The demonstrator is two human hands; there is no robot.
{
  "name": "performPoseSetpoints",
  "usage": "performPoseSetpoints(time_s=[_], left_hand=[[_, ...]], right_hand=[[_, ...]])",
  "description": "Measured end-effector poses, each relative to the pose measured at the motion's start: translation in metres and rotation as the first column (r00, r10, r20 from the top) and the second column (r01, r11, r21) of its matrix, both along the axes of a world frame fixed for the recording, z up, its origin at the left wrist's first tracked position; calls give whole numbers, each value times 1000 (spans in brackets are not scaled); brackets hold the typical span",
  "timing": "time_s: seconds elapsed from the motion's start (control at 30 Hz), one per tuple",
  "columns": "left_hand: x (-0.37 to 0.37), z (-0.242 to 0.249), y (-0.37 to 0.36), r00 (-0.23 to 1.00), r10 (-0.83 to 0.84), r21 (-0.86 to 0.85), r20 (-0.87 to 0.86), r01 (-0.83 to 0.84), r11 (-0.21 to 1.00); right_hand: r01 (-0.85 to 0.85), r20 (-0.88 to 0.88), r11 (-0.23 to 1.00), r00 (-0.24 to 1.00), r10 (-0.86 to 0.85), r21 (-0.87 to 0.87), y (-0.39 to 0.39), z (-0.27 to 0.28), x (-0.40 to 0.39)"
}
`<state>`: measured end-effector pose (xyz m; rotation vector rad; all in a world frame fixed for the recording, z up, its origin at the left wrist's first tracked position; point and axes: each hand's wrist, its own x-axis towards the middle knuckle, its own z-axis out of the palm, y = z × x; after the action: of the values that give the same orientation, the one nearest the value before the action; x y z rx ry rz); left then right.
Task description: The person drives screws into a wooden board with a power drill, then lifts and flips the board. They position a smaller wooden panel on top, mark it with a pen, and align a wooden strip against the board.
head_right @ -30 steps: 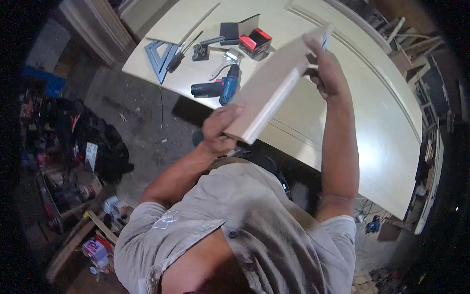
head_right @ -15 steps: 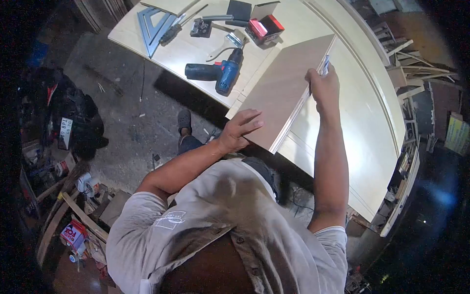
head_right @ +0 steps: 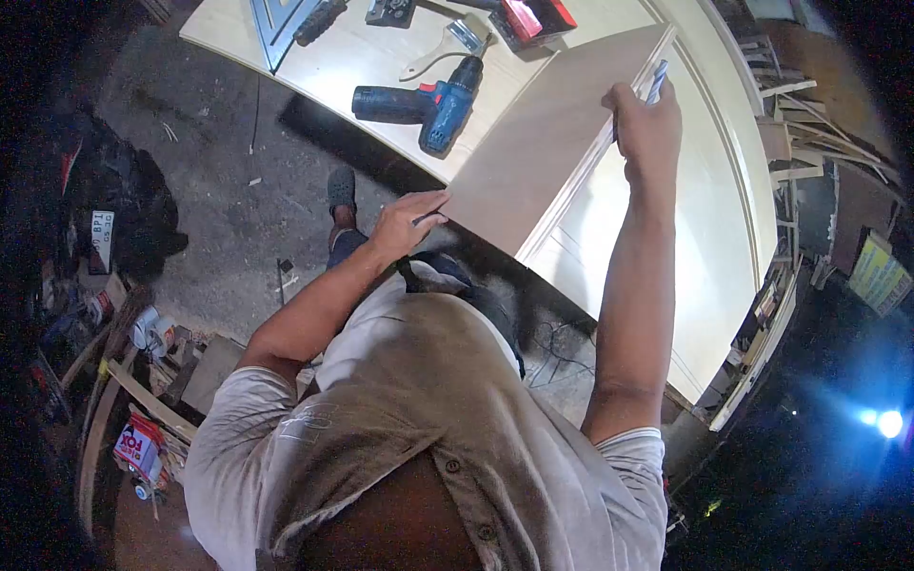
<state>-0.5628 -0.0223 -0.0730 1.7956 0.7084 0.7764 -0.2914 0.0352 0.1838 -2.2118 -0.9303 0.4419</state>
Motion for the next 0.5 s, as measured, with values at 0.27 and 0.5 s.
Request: performPoseSetpoints(time_s=[0.27, 0.5], left_hand=[[0, -13, 1, 999, -13, 46, 50, 11, 999], [0, -29, -1, 993, 35, 37, 114, -39, 999]], right_hand=[[29, -32, 998, 999, -27, 58, 3, -4, -13], [47, -91, 999, 995, -46, 11, -2, -3, -19]])
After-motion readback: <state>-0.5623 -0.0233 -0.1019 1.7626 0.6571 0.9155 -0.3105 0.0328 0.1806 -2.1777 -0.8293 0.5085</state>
